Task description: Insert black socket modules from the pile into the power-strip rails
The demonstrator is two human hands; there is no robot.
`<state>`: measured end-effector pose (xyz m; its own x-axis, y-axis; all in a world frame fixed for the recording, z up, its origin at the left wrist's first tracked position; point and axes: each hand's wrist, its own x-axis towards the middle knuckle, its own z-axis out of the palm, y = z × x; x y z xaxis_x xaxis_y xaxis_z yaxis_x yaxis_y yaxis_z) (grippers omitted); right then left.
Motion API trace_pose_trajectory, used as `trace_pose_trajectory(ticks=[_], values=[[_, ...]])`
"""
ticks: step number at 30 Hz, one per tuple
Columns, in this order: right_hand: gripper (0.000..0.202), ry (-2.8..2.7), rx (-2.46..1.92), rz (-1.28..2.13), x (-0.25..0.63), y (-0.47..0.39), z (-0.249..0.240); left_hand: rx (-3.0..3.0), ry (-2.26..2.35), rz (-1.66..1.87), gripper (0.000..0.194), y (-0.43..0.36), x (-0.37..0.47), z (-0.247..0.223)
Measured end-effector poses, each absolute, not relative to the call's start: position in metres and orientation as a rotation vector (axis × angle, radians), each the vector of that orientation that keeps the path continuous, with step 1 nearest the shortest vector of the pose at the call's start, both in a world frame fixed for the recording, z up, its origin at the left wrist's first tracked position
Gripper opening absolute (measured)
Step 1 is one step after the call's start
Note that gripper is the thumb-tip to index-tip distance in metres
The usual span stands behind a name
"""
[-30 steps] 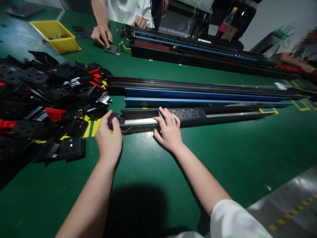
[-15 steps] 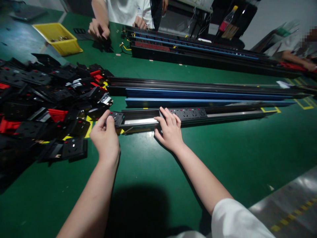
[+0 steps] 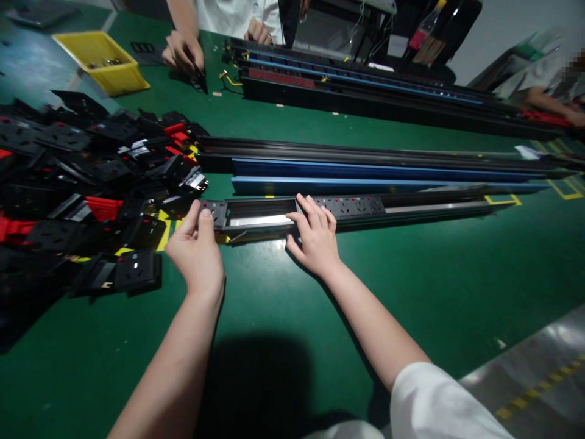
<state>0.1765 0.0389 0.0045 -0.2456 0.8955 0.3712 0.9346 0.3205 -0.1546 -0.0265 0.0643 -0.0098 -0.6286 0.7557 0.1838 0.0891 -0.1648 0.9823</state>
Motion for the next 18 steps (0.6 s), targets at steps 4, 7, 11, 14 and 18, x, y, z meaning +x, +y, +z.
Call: trace_pose_trajectory(ticks=[4,7,11,14,18], values=[[0.034,-2.206,-1.630,-0.133,0.176,0.039,0.004,0.994,1.653,1.818,0.044,0.064,-0.028,-0.009],[0.033,-2.201,-1.622,-0.140,0.176,0.039,0.003,0.999,1.647,1.827,0.044,0.064,-0.028,-0.009],[0.034,-2.201,-1.610,-0.136,0.176,0.039,0.003,0.987,1.643,1.849,0.044,0.065,-0.028,-0.008],[0.035,-2.198,-1.609,-0.135,0.176,0.039,0.003,0.984,1.663,1.842,0.044,0.063,-0.024,-0.004],[0.035,-2.203,-1.622,-0.129,0.176,0.039,0.003,1.037,1.716,1.749,0.045,0.057,-0.016,0.005]])
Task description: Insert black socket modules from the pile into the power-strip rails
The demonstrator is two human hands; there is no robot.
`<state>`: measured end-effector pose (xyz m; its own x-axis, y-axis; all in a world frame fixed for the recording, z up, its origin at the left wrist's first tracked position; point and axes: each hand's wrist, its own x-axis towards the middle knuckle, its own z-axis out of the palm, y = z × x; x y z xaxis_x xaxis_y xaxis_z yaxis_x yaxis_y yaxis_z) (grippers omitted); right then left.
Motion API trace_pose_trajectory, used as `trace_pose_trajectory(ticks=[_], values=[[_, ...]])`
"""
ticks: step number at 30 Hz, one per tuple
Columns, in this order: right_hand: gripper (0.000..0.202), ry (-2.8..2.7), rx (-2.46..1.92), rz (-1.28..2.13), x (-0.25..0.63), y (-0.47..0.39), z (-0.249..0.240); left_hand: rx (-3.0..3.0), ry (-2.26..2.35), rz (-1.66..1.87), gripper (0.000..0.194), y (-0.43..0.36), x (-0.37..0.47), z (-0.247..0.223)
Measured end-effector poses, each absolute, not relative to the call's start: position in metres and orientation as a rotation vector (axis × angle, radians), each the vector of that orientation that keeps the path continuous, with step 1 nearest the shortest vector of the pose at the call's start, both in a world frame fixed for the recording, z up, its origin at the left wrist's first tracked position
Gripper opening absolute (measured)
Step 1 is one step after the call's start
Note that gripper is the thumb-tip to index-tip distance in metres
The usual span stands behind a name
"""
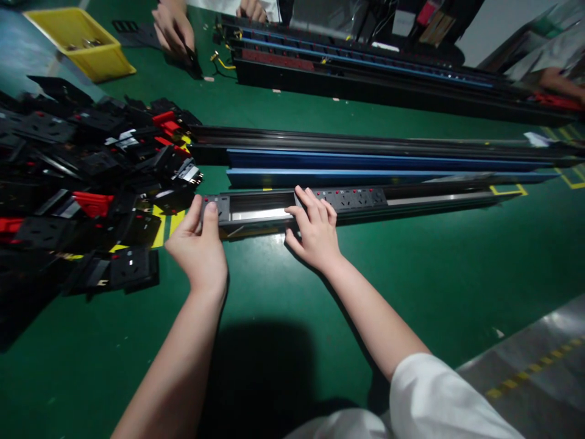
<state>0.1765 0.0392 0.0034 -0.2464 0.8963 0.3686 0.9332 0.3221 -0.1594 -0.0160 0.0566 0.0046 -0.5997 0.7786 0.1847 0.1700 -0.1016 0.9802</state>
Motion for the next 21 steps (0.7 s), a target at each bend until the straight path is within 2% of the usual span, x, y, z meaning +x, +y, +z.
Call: trace_pose_trajectory(ticks=[7,14,21], values=[[0.037,-2.198,-1.622,-0.144,0.177,0.039,0.003,1.172,1.790,1.622,0.040,0.056,-0.019,-0.001],[0.063,-2.182,-1.626,-0.127,0.177,0.038,0.005,1.091,1.591,1.624,0.044,0.060,-0.018,-0.013],[0.068,-2.173,-1.623,-0.089,0.177,0.038,0.005,1.111,1.602,1.594,0.038,0.060,-0.018,-0.010]])
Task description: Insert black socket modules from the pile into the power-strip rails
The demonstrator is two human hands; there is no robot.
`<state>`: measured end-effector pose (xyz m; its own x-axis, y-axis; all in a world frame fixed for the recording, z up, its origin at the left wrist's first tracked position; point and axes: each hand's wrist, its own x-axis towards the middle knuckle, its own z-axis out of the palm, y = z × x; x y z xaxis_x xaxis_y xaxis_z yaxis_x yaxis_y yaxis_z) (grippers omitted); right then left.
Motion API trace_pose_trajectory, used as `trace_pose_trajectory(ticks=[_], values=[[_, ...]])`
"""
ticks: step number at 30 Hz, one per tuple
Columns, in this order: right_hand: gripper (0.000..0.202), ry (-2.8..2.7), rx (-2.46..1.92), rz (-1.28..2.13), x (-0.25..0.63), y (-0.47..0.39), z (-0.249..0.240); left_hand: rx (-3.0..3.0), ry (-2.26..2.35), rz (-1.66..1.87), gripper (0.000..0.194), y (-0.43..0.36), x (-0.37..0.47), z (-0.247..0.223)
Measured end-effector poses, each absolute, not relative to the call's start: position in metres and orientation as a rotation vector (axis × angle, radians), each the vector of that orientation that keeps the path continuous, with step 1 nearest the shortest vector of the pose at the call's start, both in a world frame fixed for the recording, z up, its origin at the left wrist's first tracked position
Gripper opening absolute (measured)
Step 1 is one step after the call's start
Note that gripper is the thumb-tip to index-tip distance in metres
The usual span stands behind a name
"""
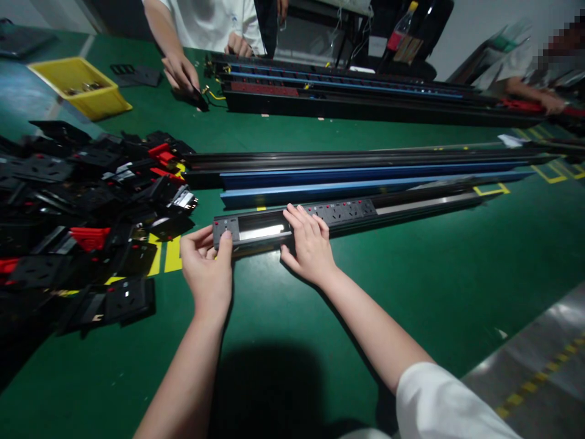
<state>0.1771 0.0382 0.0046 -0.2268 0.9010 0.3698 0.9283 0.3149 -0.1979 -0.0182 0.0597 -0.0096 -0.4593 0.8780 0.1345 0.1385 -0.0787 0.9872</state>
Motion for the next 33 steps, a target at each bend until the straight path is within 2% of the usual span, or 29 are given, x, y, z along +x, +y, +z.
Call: trace_pose_trajectory(ticks=[27,33], values=[[0.062,-2.152,-1.601,-0.093,0.178,0.038,0.007,1.128,1.677,1.485,0.041,0.058,-0.016,-0.003],[0.061,-2.153,-1.598,-0.087,0.178,0.038,0.007,1.476,1.715,1.379,0.028,0.053,-0.004,0.005]])
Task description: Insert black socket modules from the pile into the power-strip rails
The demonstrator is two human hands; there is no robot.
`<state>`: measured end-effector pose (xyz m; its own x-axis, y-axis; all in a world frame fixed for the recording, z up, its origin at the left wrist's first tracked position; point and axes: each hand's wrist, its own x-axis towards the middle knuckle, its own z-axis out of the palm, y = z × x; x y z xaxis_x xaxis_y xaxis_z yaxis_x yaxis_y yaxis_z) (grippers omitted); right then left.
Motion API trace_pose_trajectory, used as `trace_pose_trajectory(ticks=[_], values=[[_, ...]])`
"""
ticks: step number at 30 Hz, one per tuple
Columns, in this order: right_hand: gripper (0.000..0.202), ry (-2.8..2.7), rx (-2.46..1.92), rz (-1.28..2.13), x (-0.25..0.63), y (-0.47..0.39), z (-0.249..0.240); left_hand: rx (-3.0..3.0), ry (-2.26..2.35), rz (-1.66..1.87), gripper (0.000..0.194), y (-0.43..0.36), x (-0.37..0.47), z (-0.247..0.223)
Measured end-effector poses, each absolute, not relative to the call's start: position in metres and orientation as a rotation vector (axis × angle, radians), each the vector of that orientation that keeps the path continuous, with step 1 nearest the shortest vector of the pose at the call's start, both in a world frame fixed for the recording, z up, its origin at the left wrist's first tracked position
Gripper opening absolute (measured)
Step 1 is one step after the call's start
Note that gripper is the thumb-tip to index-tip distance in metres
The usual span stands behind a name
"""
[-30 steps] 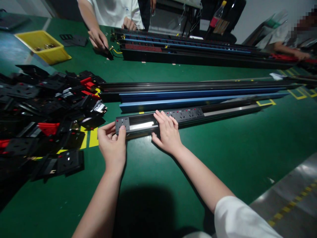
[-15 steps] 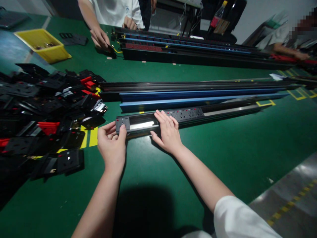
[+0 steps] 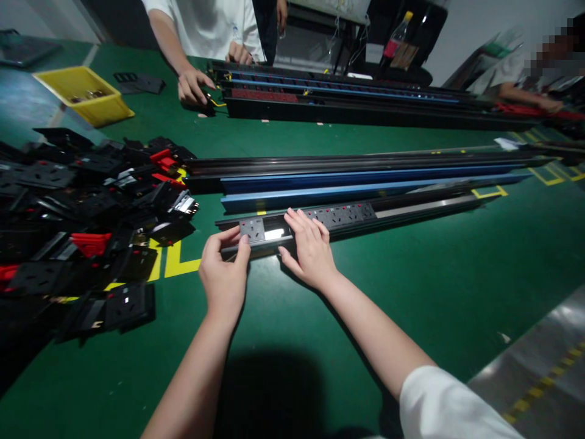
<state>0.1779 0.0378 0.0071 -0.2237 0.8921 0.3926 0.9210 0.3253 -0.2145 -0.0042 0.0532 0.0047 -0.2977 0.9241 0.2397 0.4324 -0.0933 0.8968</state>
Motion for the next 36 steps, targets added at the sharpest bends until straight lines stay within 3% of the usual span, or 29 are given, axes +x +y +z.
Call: trace_pose_trajectory(ticks=[10,16,23,29,36], values=[[0.062,-2.120,-1.557,-0.091,0.178,0.038,0.007,1.942,1.915,1.286,0.026,0.050,-0.001,0.006],[0.067,-2.108,-1.547,-0.106,0.179,0.038,0.006,2.110,1.809,1.220,0.028,0.045,0.006,0.005],[0.068,-2.139,-1.524,-0.175,0.174,0.036,0.008,2.020,1.773,1.231,0.028,0.046,0.005,0.007],[0.065,-2.392,-1.283,-0.298,0.178,0.047,0.007,1.667,1.946,1.440,0.024,0.042,0.000,0.007],[0.063,-2.576,-1.051,-0.358,0.199,0.066,0.018,1.619,1.944,1.406,0.016,0.038,-0.012,0.011]])
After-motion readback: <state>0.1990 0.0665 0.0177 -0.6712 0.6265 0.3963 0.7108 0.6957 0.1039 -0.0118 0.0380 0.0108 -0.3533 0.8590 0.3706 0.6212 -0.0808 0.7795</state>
